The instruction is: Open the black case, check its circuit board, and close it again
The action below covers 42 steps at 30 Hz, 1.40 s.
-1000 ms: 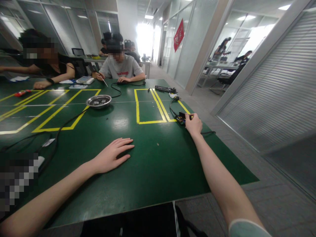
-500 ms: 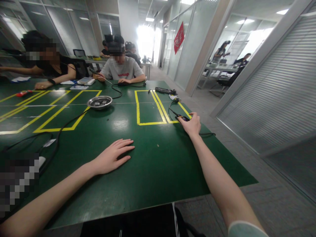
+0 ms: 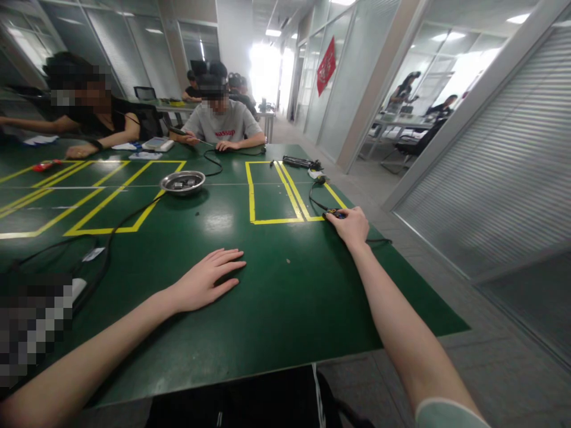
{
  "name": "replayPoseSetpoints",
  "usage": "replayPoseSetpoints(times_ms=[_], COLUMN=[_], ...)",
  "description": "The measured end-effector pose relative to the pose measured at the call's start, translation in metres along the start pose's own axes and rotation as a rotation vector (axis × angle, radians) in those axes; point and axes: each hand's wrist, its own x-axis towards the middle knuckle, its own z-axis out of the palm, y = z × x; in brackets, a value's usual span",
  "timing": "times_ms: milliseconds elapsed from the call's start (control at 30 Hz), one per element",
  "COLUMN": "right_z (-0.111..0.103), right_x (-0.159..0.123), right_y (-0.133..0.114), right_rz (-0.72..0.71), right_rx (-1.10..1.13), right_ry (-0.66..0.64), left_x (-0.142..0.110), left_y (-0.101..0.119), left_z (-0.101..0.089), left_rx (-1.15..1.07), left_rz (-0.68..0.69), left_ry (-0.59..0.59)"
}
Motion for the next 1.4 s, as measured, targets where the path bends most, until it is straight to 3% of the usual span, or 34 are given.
replayPoseSetpoints(times_ms=[200,400,600,767,900,1000,1067,1167,1300,1400], right_z=[-0.005,0.001,0.003,-0.003,-0.015,-0.021,-0.023,-0.025,-0.027,-0.025], right_x=[0.0,-0.002,-0.015,-0.072,-0.13,-0.153,-0.156,-0.15,-0.135,-0.123], right_y=[0.0,0.003,-0.022,-0.076,-0.118,-0.135,-0.139,-0.137,-0.126,-0.117], right_rz=[-0.015,-0.021,-0.183,-0.468,-0.926,-1.149,-1.159,-1.044,-0.991,-0.981], right_rx=[0.014,-0.058,-0.035,0.246,0.593,0.719,0.804,0.91,0.854,0.775], right_ry=[0.14,-0.132,-0.213,-0.375,-0.66,-0.792,-0.766,-0.653,-0.541,-0.545], left_x=[-0.002,-0.002,-0.002,0.0,0.001,0.0,-0.002,-0.003,-0.003,-0.003], left_y=[-0.001,-0.001,0.0,0.003,0.01,0.014,0.014,0.013,0.012,0.011], left_z=[0.001,0.001,-0.001,-0.004,-0.011,-0.014,-0.014,-0.011,-0.011,-0.012], left_rx=[-0.01,-0.011,-0.024,-0.048,-0.105,-0.132,-0.151,-0.147,-0.086,-0.046], left_rz=[0.014,0.011,0.015,-0.002,0.055,0.106,0.093,0.056,0.018,-0.015], left_ry=[0.012,0.004,0.013,0.1,0.268,0.226,0.172,0.157,0.118,0.109])
